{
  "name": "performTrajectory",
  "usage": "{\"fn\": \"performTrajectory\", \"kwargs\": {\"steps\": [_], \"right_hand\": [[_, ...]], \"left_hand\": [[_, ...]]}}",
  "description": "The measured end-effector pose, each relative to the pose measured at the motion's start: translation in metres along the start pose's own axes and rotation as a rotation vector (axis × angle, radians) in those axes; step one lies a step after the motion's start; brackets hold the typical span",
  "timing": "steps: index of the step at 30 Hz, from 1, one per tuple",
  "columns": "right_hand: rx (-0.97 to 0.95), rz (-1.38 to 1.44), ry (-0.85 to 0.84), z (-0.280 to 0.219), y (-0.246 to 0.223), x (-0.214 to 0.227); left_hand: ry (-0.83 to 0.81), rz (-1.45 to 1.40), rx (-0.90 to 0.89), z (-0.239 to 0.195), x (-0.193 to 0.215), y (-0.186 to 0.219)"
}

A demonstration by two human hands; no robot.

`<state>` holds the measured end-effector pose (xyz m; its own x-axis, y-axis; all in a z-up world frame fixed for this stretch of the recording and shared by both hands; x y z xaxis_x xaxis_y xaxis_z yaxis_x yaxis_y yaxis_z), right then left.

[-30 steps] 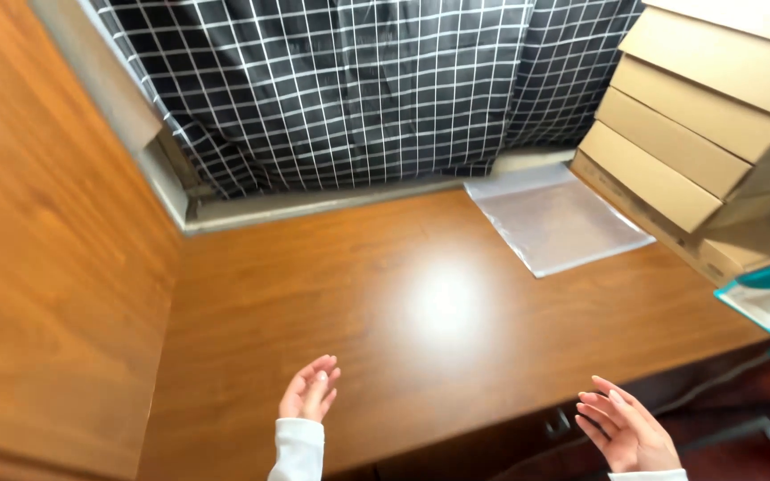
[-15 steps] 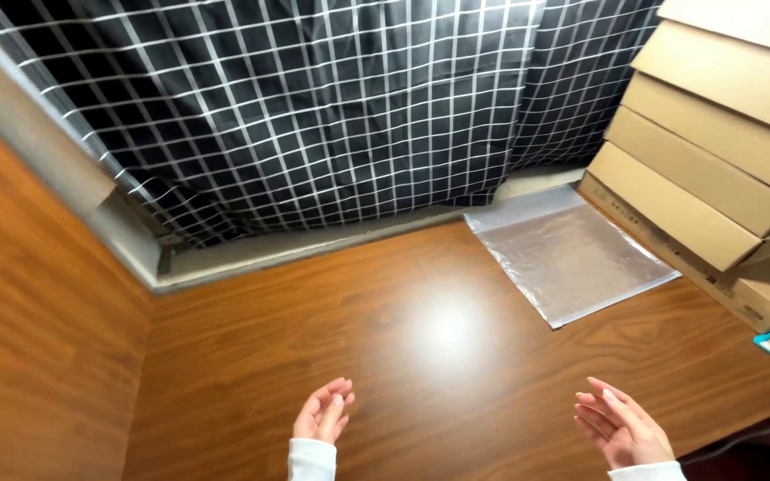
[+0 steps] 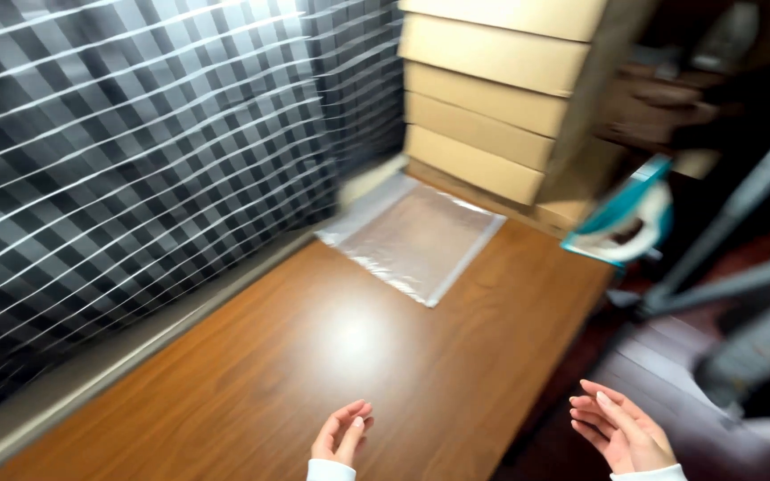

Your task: The person unpacks a denim garment from a box, then retrieves a brown t-shirt from a clothing rack. They lay the t-shirt flat on a wooden table and use a blue iron to smooth out wrinkles on the front and sleeves.

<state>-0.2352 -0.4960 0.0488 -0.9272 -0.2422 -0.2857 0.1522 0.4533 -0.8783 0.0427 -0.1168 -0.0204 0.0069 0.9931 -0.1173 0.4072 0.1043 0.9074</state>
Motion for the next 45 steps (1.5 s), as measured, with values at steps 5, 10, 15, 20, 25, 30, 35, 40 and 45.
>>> {"fn": "performTrajectory", "kwargs": {"steps": [5, 10, 15, 20, 25, 30, 35, 40, 45], "right_hand": [[-0.018, 0.145, 0.247, -0.069, 0.021, 0.115], [0.017, 0.271, 0.628, -0.171, 0.006, 0.221], [0.134, 0.407, 0.931, -0.27, -0.01, 0.288], [0.257, 0.525, 1.036, -0.319, 0.023, 0.385], [0.315, 0.648, 1.091, -0.366, 0.014, 0.455], [0.408, 0.615, 1.187, -0.409, -0.037, 0.512], [0.481, 0.562, 1.232, -0.445, -0.073, 0.575], [0.678, 0.416, 1.149, -0.452, -0.12, 0.625], [0.679, 0.355, 1.171, -0.422, -0.159, 0.644]], "left_hand": [[-0.306, 0.178, 0.091, -0.033, -0.075, -0.007], [-0.555, 0.253, 0.148, -0.112, -0.164, -0.02], [-0.952, 0.386, 0.113, -0.191, -0.241, -0.077], [-1.228, 0.352, 0.103, -0.29, -0.3, -0.165], [-1.401, 0.467, 0.128, -0.428, -0.337, -0.197], [-1.536, 0.324, 0.242, -0.558, -0.37, -0.219], [-1.603, 0.464, 0.189, -0.671, -0.386, -0.205], [-1.747, 0.326, 0.153, -0.748, -0.414, -0.198], [-1.781, 0.216, 0.07, -0.803, -0.468, -0.194]]}}
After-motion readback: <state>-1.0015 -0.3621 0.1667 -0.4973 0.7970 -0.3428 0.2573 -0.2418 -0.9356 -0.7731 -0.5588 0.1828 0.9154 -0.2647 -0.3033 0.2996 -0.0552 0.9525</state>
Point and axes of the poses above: each hand's wrist, its own z-axis towards the middle knuckle, its own x-axis out of the back of the hand, y = z × x, the point moved 2 cm from there along z, towards the middle knuckle, and after that the axes turned 12 degrees about y, right-handed, at the moved point
